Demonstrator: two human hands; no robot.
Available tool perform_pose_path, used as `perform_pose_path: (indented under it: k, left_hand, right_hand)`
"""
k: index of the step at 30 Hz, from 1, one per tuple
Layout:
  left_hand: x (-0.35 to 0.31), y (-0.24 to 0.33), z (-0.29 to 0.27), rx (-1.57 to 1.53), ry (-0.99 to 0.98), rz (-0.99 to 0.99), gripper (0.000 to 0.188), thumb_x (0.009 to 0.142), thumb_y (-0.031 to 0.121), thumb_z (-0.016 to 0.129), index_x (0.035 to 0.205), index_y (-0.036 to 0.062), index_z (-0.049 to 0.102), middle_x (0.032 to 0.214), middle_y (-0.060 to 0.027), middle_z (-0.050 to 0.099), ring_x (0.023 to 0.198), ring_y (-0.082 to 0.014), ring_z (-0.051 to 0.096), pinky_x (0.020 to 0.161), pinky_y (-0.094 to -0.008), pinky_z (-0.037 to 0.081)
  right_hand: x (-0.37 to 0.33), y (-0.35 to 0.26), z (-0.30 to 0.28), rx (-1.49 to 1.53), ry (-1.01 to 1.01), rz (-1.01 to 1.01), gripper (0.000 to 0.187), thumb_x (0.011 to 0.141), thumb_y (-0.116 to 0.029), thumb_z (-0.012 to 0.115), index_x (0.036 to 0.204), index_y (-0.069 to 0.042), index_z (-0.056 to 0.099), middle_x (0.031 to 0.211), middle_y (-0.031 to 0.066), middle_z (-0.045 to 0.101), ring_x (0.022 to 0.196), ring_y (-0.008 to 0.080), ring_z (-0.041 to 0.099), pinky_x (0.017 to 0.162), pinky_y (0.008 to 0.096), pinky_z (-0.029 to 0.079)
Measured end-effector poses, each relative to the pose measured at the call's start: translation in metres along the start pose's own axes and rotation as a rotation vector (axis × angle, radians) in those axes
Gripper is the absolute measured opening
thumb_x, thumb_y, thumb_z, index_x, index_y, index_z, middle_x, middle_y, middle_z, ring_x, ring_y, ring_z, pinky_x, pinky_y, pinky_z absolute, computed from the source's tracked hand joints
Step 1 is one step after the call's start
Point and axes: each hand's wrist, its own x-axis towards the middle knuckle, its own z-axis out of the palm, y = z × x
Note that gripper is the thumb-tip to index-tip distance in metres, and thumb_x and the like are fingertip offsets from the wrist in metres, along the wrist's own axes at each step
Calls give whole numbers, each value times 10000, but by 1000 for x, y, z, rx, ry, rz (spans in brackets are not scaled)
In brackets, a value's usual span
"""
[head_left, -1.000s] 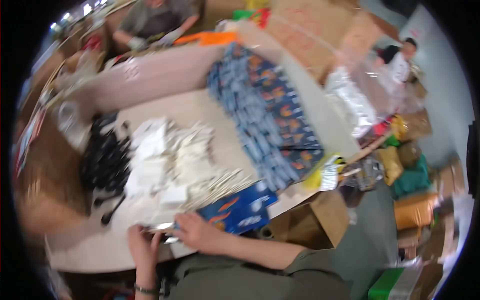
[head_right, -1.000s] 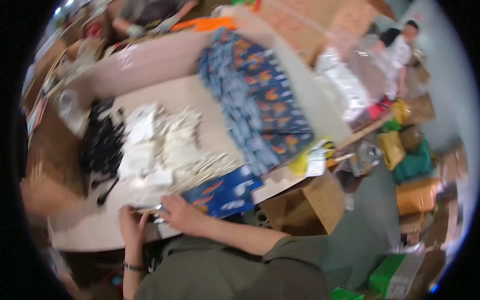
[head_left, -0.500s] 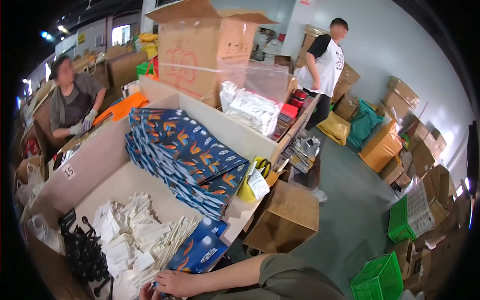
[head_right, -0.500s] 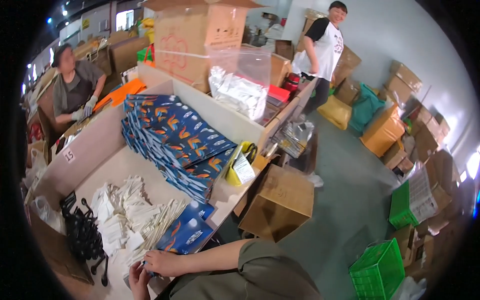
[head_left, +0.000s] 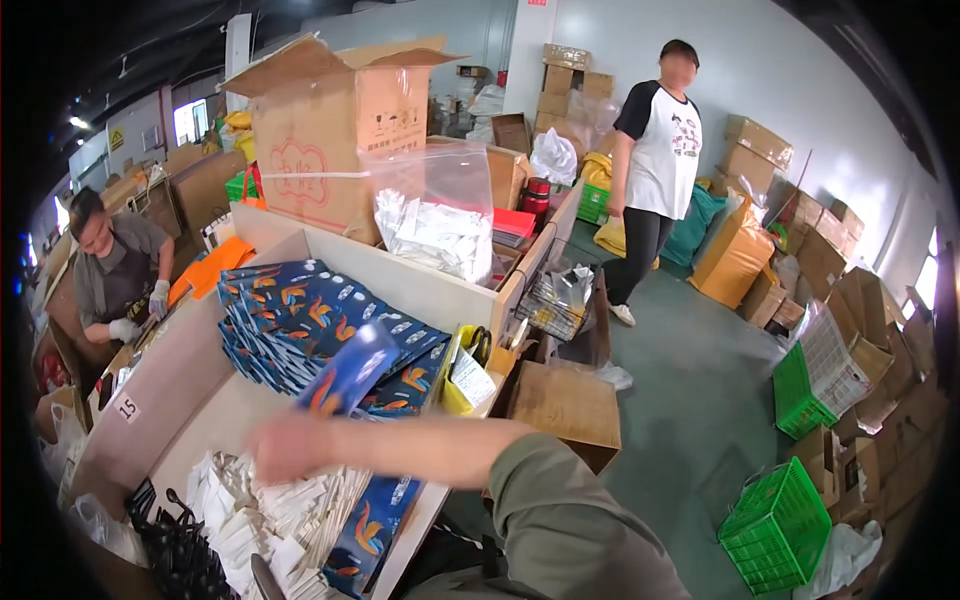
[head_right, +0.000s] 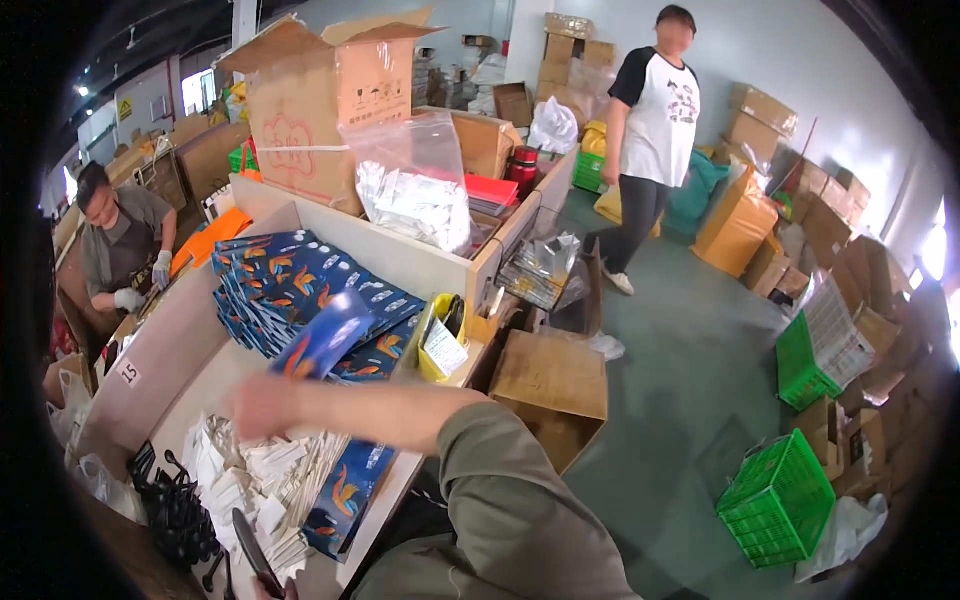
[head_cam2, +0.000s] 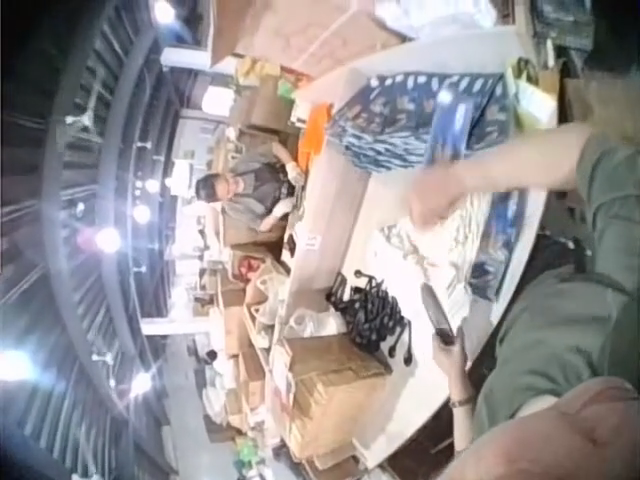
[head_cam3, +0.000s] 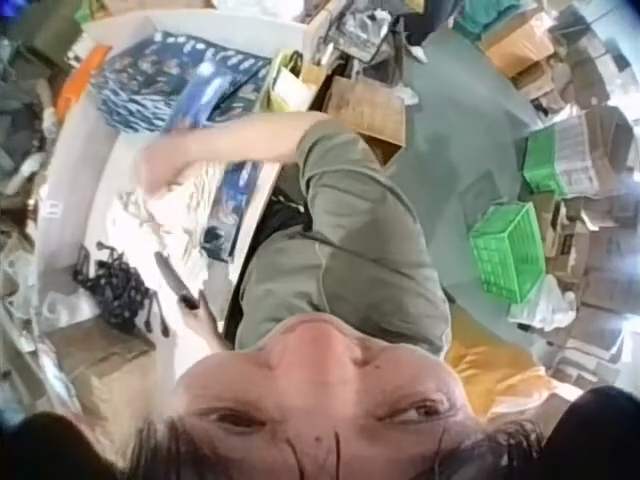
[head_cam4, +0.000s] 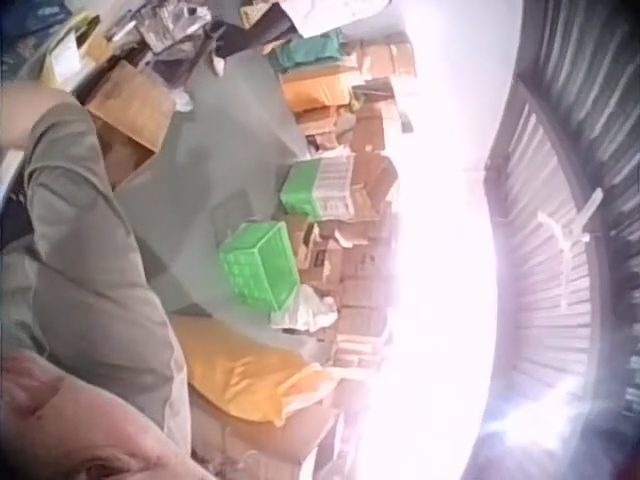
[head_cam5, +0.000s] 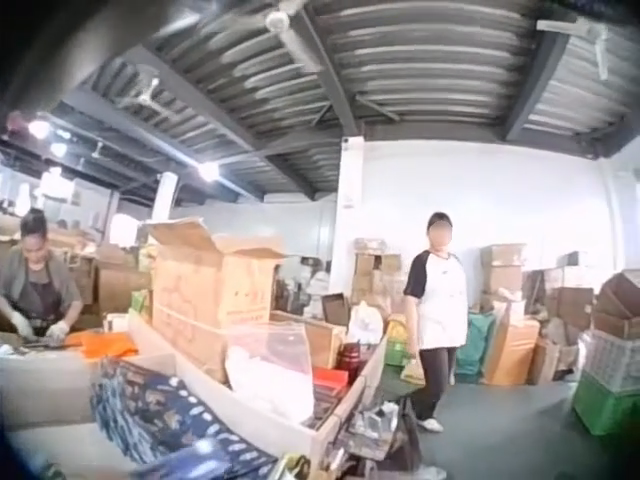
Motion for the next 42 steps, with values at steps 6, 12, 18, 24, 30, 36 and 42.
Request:
perform_pose_path:
  k: [6, 12, 18, 24, 30, 36, 42]
  left_hand:
    - [-11, 93, 20, -807, -586, -349, 311, 912, 116, 689, 1184, 5, 587, 920, -40, 630, 820, -154, 572, 740, -287, 473]
    - [-5, 74, 48, -438, -824, 63, 621, 849, -71, 625, 1431, -29, 413, 1430, -166, 491, 1303, -260, 499, 1081, -346, 398]
    - [8, 33, 34, -119, -237, -113, 305, 842, 234, 697, 943, -29, 580, 825, -162, 595, 771, -254, 532, 756, -387, 471]
    - [-23, 24, 18, 56, -74, -73, 360, 813, 268, 748, 978, -17, 604, 928, -170, 633, 815, -304, 563, 793, -397, 486]
    - [-28, 29, 29, 133, -20, -84, 716, 652, 172, 861, 1280, 39, 542, 976, -163, 599, 887, -376, 608, 749, -433, 509]
    - [-16, 39, -17, 285, -352, 51, 827, 617, 243, 897, 1344, 70, 542, 946, -131, 616, 856, -350, 620, 737, -432, 515]
    - [15, 46, 1, 176, -317, 202, 817, 627, 364, 888, 1319, 73, 564, 1056, -144, 630, 973, -354, 610, 828, -434, 502]
  right_hand:
    - [-75, -32, 61, 393, -297, -132, 432, 515, -298, 839, 769, -4, 651, 952, 201, 598, 998, 405, 548, 869, 503, 439]
    - [-100, -92, 137, 484, -43, -203, 403, 556, -304, 787, 820, -15, 694, 1161, 206, 617, 1090, 432, 546, 886, 507, 442]
    - [-87, -155, 134, 304, -41, 413, 338, 740, -375, 730, 744, -37, 729, 768, 194, 679, 847, 380, 689, 708, 459, 532]
    - [-68, -163, 127, 355, -241, 504, 225, 691, -232, 656, 691, -12, 704, 645, 218, 662, 625, 381, 690, 592, 491, 550]
    - [-80, -159, 104, 360, -355, 651, 180, 844, -182, 575, 842, -40, 686, 777, 207, 698, 769, 402, 700, 662, 522, 544]
    - [-70, -155, 97, 433, -345, 693, 188, 746, -216, 631, 785, -45, 698, 765, 195, 693, 729, 388, 683, 652, 508, 535]
    - [-52, -168, 109, 659, -225, 469, 169, 813, -237, 632, 785, -71, 647, 707, 163, 662, 686, 379, 664, 614, 488, 514]
